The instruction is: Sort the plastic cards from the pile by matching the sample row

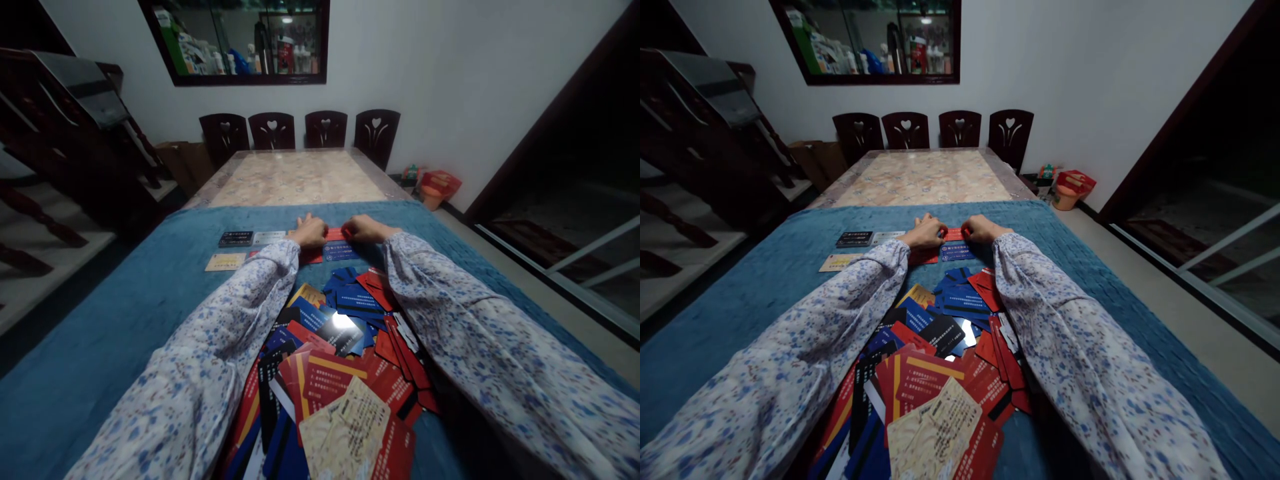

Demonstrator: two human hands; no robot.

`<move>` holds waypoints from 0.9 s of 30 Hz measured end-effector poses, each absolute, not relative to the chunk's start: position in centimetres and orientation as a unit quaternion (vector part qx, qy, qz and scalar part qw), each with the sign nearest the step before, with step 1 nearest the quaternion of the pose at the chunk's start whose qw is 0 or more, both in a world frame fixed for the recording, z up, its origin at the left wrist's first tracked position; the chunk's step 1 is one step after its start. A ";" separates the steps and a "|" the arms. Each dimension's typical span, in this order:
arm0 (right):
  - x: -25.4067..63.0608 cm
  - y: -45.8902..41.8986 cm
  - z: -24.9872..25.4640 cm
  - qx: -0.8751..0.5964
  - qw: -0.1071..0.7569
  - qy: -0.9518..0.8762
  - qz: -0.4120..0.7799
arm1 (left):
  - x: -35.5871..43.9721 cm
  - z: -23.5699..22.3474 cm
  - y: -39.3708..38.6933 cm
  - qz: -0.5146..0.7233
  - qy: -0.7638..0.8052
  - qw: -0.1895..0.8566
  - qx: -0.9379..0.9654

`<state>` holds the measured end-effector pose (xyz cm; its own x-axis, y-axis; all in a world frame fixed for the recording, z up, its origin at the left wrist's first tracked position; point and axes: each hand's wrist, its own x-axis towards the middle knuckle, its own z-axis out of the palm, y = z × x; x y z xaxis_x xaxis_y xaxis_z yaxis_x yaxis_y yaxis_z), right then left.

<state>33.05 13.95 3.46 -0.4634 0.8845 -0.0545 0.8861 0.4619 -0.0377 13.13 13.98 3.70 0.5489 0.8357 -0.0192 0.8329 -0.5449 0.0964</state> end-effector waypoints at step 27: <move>32.8 13.6 3.3 0.521 0.015 0.853 -0.009 | 12.9 2.8 14.1 0.056 0.464 0.056 0.882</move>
